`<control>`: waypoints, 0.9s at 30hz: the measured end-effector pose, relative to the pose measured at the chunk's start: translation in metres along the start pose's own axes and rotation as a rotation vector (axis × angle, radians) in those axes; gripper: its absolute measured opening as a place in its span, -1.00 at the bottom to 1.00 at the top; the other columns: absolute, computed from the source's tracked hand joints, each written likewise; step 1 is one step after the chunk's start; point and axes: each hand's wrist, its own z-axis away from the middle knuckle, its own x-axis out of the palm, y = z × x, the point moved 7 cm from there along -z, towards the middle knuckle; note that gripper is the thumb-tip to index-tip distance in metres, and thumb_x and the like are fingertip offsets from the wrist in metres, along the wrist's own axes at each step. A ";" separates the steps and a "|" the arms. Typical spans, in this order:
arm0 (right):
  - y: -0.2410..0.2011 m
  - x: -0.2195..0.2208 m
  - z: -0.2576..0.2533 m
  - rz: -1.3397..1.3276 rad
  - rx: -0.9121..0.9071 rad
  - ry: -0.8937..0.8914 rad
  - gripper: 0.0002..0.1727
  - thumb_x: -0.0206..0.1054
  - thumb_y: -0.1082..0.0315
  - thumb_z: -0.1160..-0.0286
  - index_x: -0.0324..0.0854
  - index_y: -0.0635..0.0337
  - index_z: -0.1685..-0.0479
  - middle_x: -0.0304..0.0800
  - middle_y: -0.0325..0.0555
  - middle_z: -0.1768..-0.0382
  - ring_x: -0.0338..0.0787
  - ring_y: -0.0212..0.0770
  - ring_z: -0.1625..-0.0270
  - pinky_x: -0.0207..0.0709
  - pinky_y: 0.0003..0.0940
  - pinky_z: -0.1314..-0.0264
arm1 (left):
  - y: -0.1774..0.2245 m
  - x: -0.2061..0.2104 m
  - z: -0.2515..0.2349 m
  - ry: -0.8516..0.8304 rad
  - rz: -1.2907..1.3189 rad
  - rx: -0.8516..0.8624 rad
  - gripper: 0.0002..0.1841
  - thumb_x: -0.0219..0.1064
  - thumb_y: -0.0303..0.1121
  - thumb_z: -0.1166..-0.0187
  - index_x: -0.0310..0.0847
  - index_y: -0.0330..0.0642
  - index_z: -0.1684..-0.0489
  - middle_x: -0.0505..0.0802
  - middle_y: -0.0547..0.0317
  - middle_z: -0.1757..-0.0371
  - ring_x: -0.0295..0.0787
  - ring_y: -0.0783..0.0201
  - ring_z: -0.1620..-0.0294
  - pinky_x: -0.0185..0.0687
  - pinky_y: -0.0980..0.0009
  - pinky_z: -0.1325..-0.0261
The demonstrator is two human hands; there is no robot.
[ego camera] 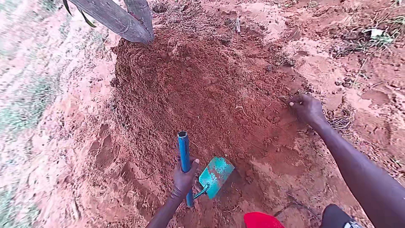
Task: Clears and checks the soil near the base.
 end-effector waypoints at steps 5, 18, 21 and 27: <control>-0.017 -0.012 -0.051 -0.789 0.301 0.176 -0.80 0.43 0.42 -0.55 0.51 0.09 0.02 0.61 -0.30 0.34 0.58 -0.48 0.53 0.57 -0.52 0.46 | 0.002 0.024 0.019 -0.012 -0.020 0.044 -0.91 0.32 -0.43 -0.45 0.68 -0.23 0.25 0.71 0.47 0.69 0.45 0.61 0.84 0.43 0.66 0.73; -0.104 0.003 -0.157 -0.225 -0.144 0.146 -0.42 0.06 0.37 -0.77 0.24 0.27 -0.78 0.34 0.29 -0.72 0.37 0.22 -0.75 0.22 0.16 -0.75 | -0.001 0.031 0.026 0.004 -0.069 0.162 -0.88 0.33 -0.38 -0.43 0.70 -0.23 0.26 0.75 0.52 0.65 0.47 0.68 0.81 0.44 0.69 0.73; -0.058 0.003 -0.171 0.161 -0.037 -0.004 -0.21 0.32 0.40 -0.56 0.12 0.32 -0.81 0.17 0.57 -0.70 0.18 0.60 -0.74 0.19 0.53 -0.62 | -0.003 0.029 0.026 0.012 -0.079 0.192 -0.86 0.34 -0.35 -0.43 0.70 -0.23 0.26 0.75 0.53 0.64 0.47 0.69 0.81 0.46 0.69 0.72; -0.056 -0.007 -0.168 0.245 0.054 0.073 -0.52 0.40 0.43 -0.46 0.61 0.29 -0.41 0.47 0.58 -0.49 0.38 0.56 -0.64 0.30 0.50 -0.53 | -0.008 0.028 0.029 0.005 -0.110 0.238 -0.82 0.34 -0.30 -0.46 0.72 -0.25 0.28 0.73 0.53 0.63 0.47 0.73 0.77 0.45 0.73 0.67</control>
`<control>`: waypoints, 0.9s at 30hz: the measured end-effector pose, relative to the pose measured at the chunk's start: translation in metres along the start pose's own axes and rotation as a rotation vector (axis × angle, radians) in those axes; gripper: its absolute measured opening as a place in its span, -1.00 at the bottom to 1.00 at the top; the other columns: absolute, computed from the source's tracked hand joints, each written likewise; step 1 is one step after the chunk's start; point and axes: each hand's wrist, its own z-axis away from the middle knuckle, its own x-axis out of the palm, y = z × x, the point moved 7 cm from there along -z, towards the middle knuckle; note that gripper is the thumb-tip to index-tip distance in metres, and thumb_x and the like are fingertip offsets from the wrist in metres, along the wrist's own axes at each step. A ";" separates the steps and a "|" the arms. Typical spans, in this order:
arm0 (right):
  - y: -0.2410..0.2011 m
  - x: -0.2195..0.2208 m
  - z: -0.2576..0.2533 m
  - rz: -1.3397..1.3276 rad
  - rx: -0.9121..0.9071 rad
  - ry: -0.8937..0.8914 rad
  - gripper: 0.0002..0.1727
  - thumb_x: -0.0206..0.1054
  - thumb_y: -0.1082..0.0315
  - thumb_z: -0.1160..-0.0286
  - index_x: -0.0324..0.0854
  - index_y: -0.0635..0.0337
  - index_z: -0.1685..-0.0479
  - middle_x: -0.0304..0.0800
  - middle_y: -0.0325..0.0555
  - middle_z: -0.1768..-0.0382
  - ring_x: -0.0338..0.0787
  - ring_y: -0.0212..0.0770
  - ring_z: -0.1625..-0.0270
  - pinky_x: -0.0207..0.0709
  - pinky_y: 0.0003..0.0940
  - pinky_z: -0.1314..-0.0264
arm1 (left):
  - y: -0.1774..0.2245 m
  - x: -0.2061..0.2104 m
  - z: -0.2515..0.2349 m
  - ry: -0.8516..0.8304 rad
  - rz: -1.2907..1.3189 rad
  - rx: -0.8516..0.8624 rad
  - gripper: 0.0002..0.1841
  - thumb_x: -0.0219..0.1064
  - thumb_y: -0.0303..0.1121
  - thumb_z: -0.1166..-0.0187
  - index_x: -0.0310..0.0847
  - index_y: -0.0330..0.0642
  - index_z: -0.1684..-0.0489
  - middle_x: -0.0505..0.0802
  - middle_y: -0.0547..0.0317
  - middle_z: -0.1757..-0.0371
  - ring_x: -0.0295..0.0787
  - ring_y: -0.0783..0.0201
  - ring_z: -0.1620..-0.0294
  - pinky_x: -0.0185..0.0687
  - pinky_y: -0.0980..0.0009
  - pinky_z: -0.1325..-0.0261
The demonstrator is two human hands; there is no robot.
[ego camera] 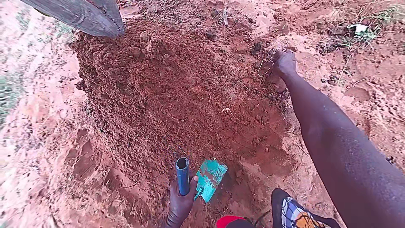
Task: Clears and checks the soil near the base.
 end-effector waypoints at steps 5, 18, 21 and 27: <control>-0.025 0.006 -0.014 -0.429 -0.032 0.146 -0.45 0.26 0.41 -0.59 0.45 0.28 -0.60 0.61 0.38 -0.46 0.62 0.29 -0.51 0.40 0.18 -0.58 | 0.002 -0.001 -0.002 0.004 0.001 -0.004 -0.82 0.36 -0.29 -0.46 0.73 -0.22 0.28 0.74 0.54 0.62 0.52 0.72 0.73 0.47 0.73 0.63; -0.110 0.034 0.015 -0.239 -0.296 -0.093 -0.64 0.35 0.55 -0.44 0.83 0.12 -0.18 0.86 0.15 -0.20 0.75 0.23 -0.37 0.45 0.33 -0.48 | -0.011 -0.004 0.004 -0.017 0.099 0.038 -0.89 0.42 -0.20 -0.53 0.77 0.02 0.23 0.81 0.57 0.51 0.55 0.72 0.67 0.51 0.72 0.59; -0.109 0.033 0.012 -0.294 -0.344 -0.080 -0.65 0.38 0.58 -0.42 0.81 0.18 -0.18 0.87 0.14 -0.15 0.79 0.19 -0.30 0.50 0.25 -0.45 | -0.016 -0.005 0.005 -0.024 0.138 0.027 -0.91 0.43 -0.19 -0.54 0.78 0.09 0.20 0.84 0.56 0.47 0.57 0.70 0.66 0.53 0.71 0.58; -0.107 0.032 0.000 -0.310 -0.271 -0.086 -0.65 0.47 0.58 -0.31 0.76 0.31 -0.14 0.75 0.34 -0.23 0.71 0.27 -0.36 0.45 0.25 -0.47 | -0.015 -0.005 0.003 -0.038 0.180 0.024 -0.92 0.42 -0.24 -0.55 0.80 0.08 0.16 0.86 0.53 0.44 0.63 0.68 0.62 0.58 0.70 0.53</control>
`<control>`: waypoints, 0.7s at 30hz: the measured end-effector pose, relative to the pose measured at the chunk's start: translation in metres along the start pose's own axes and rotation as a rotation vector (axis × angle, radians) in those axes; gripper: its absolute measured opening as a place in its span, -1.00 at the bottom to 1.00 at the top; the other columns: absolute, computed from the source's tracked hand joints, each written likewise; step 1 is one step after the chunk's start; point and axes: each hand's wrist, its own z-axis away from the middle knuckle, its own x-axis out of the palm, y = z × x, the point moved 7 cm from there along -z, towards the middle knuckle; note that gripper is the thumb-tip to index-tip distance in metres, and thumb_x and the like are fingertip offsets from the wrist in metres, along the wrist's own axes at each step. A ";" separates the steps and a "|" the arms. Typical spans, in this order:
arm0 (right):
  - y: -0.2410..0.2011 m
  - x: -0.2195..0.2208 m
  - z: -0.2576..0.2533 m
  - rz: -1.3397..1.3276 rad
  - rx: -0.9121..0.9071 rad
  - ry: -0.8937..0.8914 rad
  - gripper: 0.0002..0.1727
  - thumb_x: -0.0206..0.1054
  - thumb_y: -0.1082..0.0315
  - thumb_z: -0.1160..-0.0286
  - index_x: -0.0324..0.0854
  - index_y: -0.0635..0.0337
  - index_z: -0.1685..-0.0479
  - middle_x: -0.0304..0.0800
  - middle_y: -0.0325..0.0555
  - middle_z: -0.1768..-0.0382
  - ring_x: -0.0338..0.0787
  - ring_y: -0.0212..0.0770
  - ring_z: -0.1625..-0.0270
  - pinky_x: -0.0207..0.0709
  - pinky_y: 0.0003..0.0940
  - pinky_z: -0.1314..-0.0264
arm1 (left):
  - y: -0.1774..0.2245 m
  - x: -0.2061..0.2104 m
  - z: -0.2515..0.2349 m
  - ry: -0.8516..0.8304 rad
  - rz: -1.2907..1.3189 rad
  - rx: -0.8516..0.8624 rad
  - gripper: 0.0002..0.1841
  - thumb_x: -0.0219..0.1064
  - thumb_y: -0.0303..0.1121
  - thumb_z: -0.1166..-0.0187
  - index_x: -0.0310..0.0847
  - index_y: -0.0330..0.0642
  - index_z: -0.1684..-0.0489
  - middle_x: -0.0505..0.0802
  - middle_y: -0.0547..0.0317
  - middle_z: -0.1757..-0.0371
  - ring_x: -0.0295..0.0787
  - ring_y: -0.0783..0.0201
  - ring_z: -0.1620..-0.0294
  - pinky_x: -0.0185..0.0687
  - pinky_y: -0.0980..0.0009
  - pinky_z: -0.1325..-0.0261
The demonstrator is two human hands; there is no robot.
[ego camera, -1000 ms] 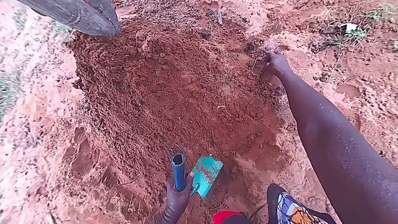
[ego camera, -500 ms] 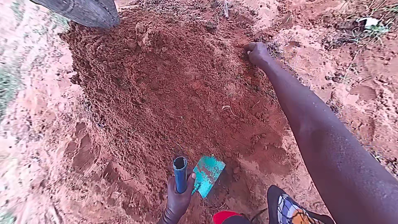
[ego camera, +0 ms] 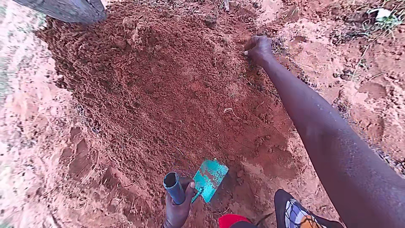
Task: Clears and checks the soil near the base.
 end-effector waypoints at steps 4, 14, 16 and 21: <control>0.001 0.009 0.009 -0.112 0.003 -0.074 -0.73 0.39 0.51 -0.48 0.80 0.25 -0.13 0.86 0.16 -0.13 0.80 0.08 -0.24 0.54 0.13 -0.39 | 0.001 0.000 0.001 0.006 -0.014 -0.018 -0.93 0.42 -0.25 -0.54 0.78 0.05 0.20 0.83 0.56 0.50 0.60 0.69 0.66 0.56 0.71 0.56; -0.018 0.010 0.026 -0.132 -0.098 -0.030 -0.72 0.29 0.55 -0.50 0.84 0.24 -0.06 0.87 0.15 -0.09 0.80 0.04 -0.18 0.53 0.10 -0.33 | 0.005 -0.001 -0.006 0.006 -0.062 -0.015 -0.87 0.41 -0.20 -0.53 0.76 -0.02 0.23 0.79 0.58 0.57 0.53 0.71 0.72 0.48 0.72 0.65; 0.005 -0.006 0.011 -0.133 -0.039 0.087 -0.72 0.34 0.52 -0.50 0.82 0.25 -0.13 0.83 0.19 -0.19 0.75 0.08 -0.32 0.46 0.08 -0.47 | 0.007 -0.001 -0.009 0.016 -0.085 -0.019 -0.86 0.40 -0.22 -0.52 0.75 -0.06 0.25 0.76 0.58 0.60 0.51 0.71 0.74 0.47 0.72 0.66; 0.036 -0.016 -0.025 0.118 0.107 0.058 -0.29 0.28 0.58 -0.48 0.30 0.24 -0.74 0.09 0.47 -0.77 0.31 0.49 -0.71 0.24 0.38 -0.66 | 0.007 -0.002 -0.009 0.011 -0.152 0.013 -0.80 0.37 -0.19 -0.55 0.74 -0.13 0.27 0.78 0.54 0.57 0.53 0.74 0.70 0.49 0.74 0.61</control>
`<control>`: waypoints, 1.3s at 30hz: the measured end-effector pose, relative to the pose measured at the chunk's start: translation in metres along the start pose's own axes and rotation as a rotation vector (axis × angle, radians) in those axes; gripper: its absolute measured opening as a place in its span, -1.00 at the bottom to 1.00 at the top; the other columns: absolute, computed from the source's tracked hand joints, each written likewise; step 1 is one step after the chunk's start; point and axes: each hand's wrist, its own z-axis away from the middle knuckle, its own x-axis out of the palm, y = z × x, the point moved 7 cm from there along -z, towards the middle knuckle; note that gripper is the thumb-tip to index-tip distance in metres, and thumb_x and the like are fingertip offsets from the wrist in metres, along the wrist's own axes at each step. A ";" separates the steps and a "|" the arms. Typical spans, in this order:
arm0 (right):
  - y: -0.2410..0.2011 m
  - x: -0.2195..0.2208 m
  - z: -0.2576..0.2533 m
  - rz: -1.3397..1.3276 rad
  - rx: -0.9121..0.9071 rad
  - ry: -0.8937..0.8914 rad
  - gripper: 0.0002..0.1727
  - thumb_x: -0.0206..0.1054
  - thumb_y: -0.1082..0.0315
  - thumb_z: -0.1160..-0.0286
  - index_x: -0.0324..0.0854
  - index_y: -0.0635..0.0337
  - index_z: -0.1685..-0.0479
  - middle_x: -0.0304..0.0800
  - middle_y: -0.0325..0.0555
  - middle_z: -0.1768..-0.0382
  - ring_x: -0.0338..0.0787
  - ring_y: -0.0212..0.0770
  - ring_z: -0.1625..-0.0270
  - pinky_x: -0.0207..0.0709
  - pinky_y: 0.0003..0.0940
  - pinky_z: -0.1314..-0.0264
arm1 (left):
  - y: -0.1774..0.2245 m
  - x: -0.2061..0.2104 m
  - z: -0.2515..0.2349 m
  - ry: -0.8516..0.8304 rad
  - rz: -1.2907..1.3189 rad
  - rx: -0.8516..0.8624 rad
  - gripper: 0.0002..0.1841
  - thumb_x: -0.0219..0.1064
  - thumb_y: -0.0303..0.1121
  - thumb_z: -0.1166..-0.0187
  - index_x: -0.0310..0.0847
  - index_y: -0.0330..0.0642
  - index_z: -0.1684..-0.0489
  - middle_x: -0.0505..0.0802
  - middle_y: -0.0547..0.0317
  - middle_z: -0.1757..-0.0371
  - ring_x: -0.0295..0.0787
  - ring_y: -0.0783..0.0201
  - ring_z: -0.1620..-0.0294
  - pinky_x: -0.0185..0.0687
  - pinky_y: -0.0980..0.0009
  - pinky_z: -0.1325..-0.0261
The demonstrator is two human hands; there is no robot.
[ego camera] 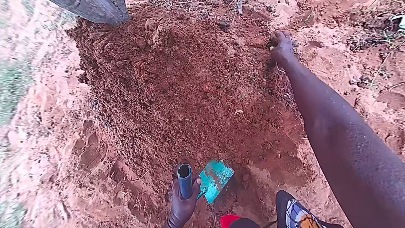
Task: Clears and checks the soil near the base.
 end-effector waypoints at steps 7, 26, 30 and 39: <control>-0.011 0.003 0.002 0.066 0.051 0.051 -0.57 0.26 0.51 -0.52 0.65 0.31 -0.39 0.55 0.53 -0.45 0.49 0.49 -0.57 0.32 0.44 -0.55 | -0.006 -0.002 0.003 0.068 -0.072 -0.002 -0.72 0.39 -0.19 -0.49 0.75 -0.27 0.35 0.78 0.42 0.57 0.61 0.70 0.62 0.58 0.70 0.48; -0.158 0.037 0.010 -0.181 -0.235 -0.092 -0.50 0.27 0.55 -0.51 0.52 0.25 -0.49 0.75 0.29 -0.27 0.75 0.19 -0.34 0.52 0.16 -0.43 | -0.012 -0.006 0.003 0.064 -0.005 0.027 -0.76 0.39 -0.19 -0.54 0.76 -0.20 0.29 0.80 0.46 0.53 0.60 0.72 0.62 0.57 0.71 0.51; -0.167 0.033 0.013 -0.017 -0.229 -0.160 -0.53 0.27 0.58 -0.47 0.56 0.36 -0.43 0.61 0.41 -0.43 0.55 0.34 -0.57 0.36 0.29 -0.58 | -0.011 -0.005 0.005 0.056 -0.006 0.012 -0.75 0.39 -0.20 -0.52 0.76 -0.25 0.28 0.79 0.45 0.53 0.57 0.72 0.63 0.54 0.72 0.52; -0.172 0.034 0.035 0.032 -0.239 -0.208 -0.61 0.30 0.57 -0.43 0.76 0.22 -0.24 0.70 0.38 -0.33 0.63 0.36 -0.47 0.38 0.38 -0.50 | -0.015 -0.003 0.007 0.047 0.060 -0.009 -0.81 0.41 -0.21 -0.50 0.76 -0.14 0.24 0.81 0.53 0.51 0.58 0.71 0.64 0.54 0.71 0.54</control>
